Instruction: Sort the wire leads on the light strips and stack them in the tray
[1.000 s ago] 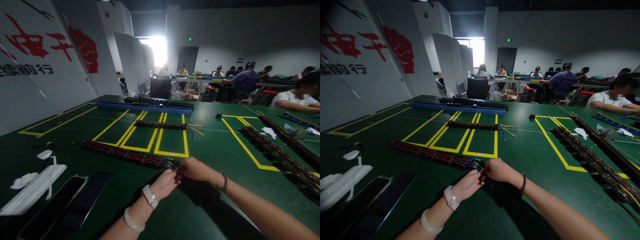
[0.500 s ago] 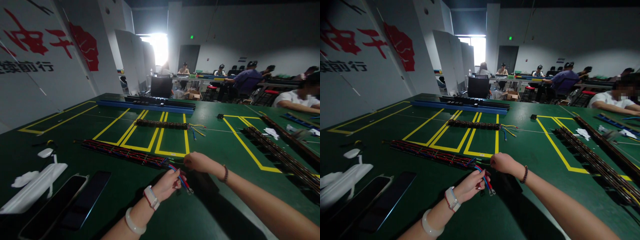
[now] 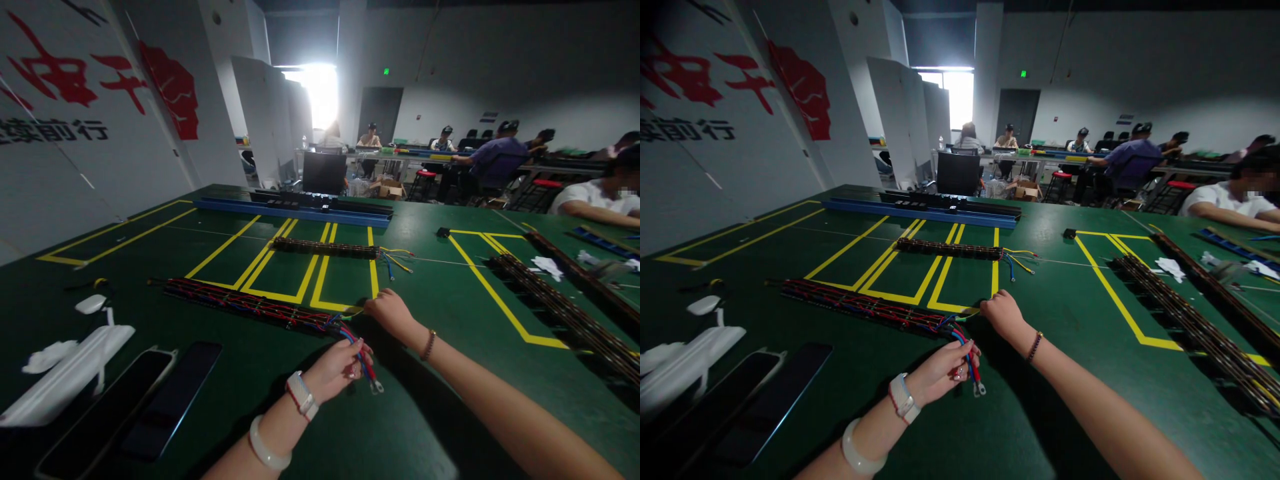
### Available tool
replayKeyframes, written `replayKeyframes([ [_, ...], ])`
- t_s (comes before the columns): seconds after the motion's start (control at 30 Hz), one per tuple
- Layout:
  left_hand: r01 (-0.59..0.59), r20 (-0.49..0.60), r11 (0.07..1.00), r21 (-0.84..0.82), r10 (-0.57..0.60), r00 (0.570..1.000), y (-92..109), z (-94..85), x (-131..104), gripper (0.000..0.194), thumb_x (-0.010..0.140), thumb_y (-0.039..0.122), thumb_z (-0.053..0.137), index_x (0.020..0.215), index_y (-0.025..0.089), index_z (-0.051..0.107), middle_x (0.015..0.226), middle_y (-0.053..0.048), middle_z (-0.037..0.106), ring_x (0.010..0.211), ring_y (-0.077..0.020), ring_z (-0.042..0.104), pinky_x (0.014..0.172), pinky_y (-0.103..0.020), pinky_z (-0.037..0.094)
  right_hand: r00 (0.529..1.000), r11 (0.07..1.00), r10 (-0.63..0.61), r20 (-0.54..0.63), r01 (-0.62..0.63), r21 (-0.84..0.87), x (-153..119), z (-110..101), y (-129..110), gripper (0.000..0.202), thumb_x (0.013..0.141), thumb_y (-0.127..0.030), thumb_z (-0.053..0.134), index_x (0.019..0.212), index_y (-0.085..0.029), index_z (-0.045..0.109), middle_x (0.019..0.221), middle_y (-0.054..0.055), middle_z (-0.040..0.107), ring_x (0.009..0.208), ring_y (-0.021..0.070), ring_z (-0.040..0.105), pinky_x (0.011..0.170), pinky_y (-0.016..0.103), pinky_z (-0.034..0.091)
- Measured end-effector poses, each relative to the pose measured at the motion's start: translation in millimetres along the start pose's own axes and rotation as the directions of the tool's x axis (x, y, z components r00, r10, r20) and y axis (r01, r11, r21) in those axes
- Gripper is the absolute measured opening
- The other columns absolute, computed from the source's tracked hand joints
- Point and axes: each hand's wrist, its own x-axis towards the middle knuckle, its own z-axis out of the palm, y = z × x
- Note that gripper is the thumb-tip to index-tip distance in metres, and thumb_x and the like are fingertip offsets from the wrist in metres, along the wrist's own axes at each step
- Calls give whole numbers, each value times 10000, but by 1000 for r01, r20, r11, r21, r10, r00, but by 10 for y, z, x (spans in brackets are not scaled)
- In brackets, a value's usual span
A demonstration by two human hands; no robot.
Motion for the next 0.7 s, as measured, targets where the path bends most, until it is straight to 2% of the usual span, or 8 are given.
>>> replayKeyframes([
  [0.13,6,-10,1000,-19,-6,1000,3,7,6,170,906,216,486,876,60,548,794,-96,576,531,-47,436,479,-179,242,975,993,-109,-194,117,33,-258,66,10,151,879,-239,550,920,-174,679,869,72,663,906,208,576,995,419,311],
  [0.2,11,-23,1000,-22,-11,1000,-1,13,11,158,917,216,467,890,72,526,799,-100,579,546,-57,455,483,-181,245,930,972,-174,-324,215,93,-433,85,-12,195,883,-228,543,1045,-187,643,1005,67,647,969,193,558,1023,423,300],
  [0.27,12,-43,999,-32,-13,999,-2,24,11,119,922,199,451,894,94,498,747,-67,560,529,-58,443,488,-184,252,883,930,-235,-405,325,170,-614,87,-54,257,901,-189,488,1135,-190,595,1071,68,625,978,172,547,987,391,351],
  [0.33,14,-55,999,-53,-17,998,2,41,7,71,916,172,456,886,111,478,696,-24,518,512,-51,422,494,-183,260,858,883,-292,-422,412,226,-779,75,-104,331,889,-122,427,1188,-184,556,1066,78,615,943,160,543,916,358,400],
  [0.4,19,-61,998,-66,-23,998,8,55,2,59,906,161,473,868,115,472,688,-3,492,504,-43,408,499,-182,268,855,857,-328,-402,448,254,-904,68,-146,405,856,-78,402,1227,-182,528,1065,91,601,914,157,535,856,341,421],
  [0.53,1,-87,997,-80,-8,996,5,58,0,110,894,207,509,845,114,479,699,-6,495,514,-52,431,501,-190,281,872,840,-332,-360,447,307,-990,124,-174,337,892,-166,458,1221,-201,524,1045,89,592,879,158,531,790,322,431],
  [0.63,-4,-78,992,-123,-6,997,-7,50,-2,151,891,240,499,872,91,515,741,-45,538,558,-78,476,532,-206,325,874,826,-243,-421,414,382,-935,179,-162,279,928,-233,466,1197,-189,525,981,79,605,857,148,539,768,304,439],
  [0.7,-16,-79,988,-151,4,997,-11,48,-3,168,893,212,458,908,64,537,780,-76,565,587,-92,499,568,-222,358,894,815,-139,-426,348,463,-869,166,-165,250,948,-246,434,1166,-177,537,980,81,610,883,152,548,789,308,445],
])
